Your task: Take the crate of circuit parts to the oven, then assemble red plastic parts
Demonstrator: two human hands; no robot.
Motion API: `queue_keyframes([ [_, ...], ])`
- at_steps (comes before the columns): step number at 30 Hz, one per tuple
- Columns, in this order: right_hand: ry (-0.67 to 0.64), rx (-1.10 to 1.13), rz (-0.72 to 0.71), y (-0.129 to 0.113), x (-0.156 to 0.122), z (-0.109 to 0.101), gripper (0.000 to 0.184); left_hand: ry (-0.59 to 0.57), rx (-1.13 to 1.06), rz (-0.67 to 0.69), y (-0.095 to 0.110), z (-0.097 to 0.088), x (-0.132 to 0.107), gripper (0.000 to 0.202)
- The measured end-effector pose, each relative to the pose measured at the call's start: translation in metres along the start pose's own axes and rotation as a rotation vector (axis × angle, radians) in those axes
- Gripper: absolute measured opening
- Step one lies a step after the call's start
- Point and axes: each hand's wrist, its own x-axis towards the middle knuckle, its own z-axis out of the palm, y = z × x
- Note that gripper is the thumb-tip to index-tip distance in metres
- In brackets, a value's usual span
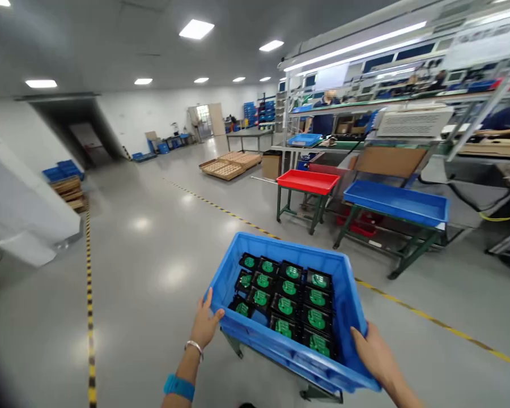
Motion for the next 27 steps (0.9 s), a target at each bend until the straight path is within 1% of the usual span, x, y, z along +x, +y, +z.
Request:
queue_keyframes([
  [3,-0.022,0.04,0.029,-0.064,0.012,0.038,0.067,0.004,-0.021,0.037,-0.031,-0.041,0.059,0.084],
  [7,-0.026,0.103,0.039,-0.141,0.034,0.089,0.068,0.023,-0.005,0.04,-0.069,-0.09,0.141,0.083],
  [12,0.0,0.101,0.051,-0.243,0.062,0.148,0.073,-0.037,0.046,0.029,-0.1,-0.15,0.244,0.083],
  [16,-0.023,0.095,0.05,-0.326,0.088,0.186,0.074,-0.026,0.028,0.028,-0.126,-0.193,0.33,0.083],
  [19,-0.017,0.113,0.06,-0.383,0.11,0.21,0.073,-0.018,-0.005,0.061,-0.147,-0.223,0.394,0.084],
  [23,0.04,0.155,0.06,-0.456,0.143,0.245,0.07,-0.013,-0.028,0.097,-0.172,-0.261,0.478,0.082],
  [27,0.09,0.137,0.109,-0.531,0.173,0.282,0.066,-0.043,0.0,0.088,-0.188,-0.297,0.558,0.082],
])
